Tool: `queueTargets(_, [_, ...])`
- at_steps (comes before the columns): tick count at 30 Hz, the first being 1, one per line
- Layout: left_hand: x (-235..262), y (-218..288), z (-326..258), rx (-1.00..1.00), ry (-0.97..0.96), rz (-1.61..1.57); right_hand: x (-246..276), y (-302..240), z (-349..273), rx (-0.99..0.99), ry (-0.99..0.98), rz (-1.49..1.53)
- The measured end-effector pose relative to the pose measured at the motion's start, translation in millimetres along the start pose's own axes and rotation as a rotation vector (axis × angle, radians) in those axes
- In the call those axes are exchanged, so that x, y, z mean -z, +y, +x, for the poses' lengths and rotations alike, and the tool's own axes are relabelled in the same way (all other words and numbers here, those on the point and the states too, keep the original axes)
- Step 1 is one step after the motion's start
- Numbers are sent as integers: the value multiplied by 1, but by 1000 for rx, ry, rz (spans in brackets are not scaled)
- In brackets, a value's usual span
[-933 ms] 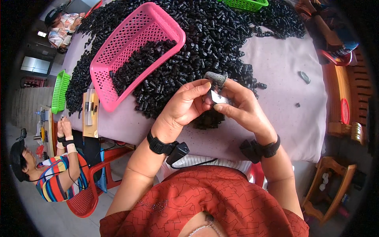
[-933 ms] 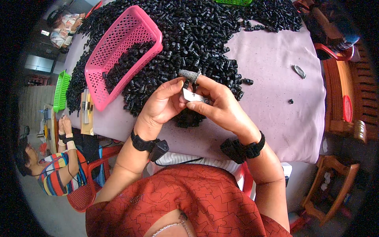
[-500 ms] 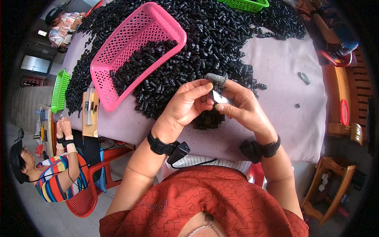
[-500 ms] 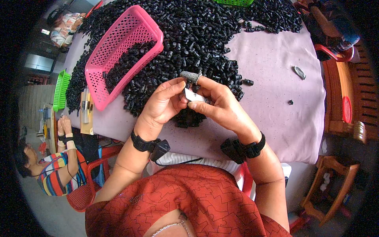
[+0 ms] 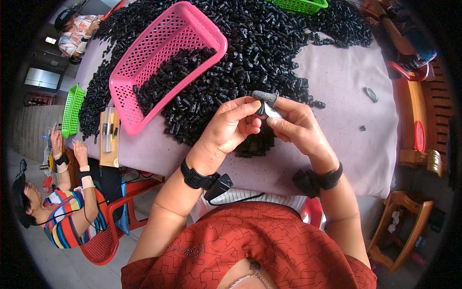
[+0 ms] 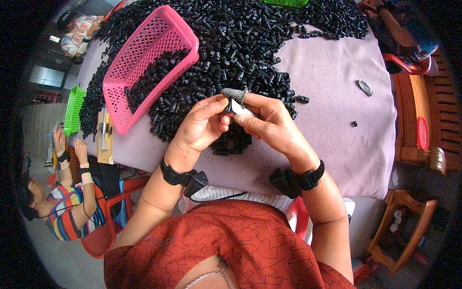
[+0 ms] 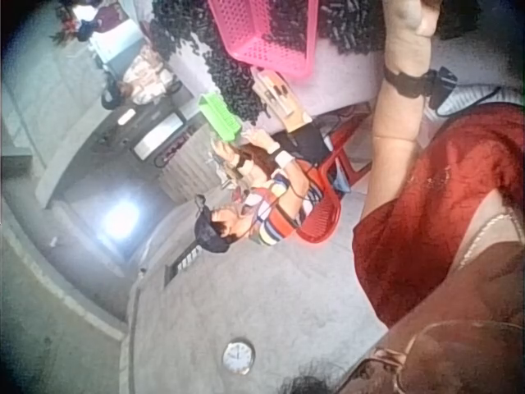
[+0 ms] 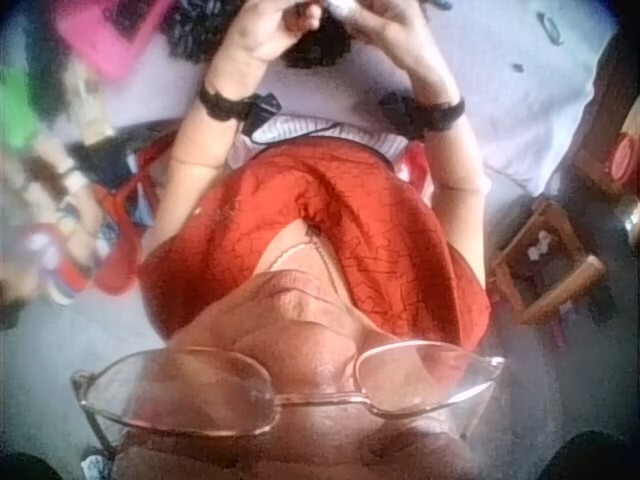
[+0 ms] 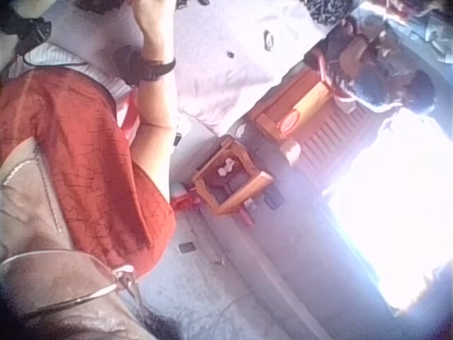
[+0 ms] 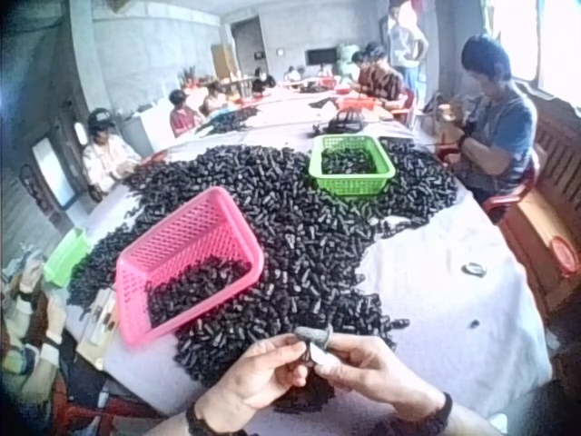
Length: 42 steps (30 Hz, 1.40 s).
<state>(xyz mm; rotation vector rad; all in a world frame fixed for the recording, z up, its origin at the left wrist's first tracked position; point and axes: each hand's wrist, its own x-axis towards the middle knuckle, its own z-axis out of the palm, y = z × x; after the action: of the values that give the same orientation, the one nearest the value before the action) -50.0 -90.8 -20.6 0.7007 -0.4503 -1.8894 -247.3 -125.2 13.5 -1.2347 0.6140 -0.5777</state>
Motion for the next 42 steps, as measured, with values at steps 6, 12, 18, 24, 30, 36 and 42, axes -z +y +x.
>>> queueTargets(6, [0, -1, 2, -14, 13, -28, -5, 0, -2, 31, -16, -1])
queueTargets(12, [0, -1, 2, -6, -3, -19, 2, 1, 1, 18, -25, -37])
queueTargets(18, [0, 0, 0, -22, 14, -7, -1, 0, -1, 34, -9, -36])
queueTargets(24, [-16, 29, -12, -485, 96, 298, -2, -7, -4, 59, 92, 38])
queueTargets(30, [-11, 103, -22, -1169, 546, 965, 1, -2, -3, 132, 140, 106])
queueTargets(36, [-29, 70, -14, -1079, 412, 1272, 5, 5, 0, 183, 171, 110])
queueTargets(42, [-41, 37, 5, -585, 165, 1649, 6, 4, 0, 155, 264, 124])
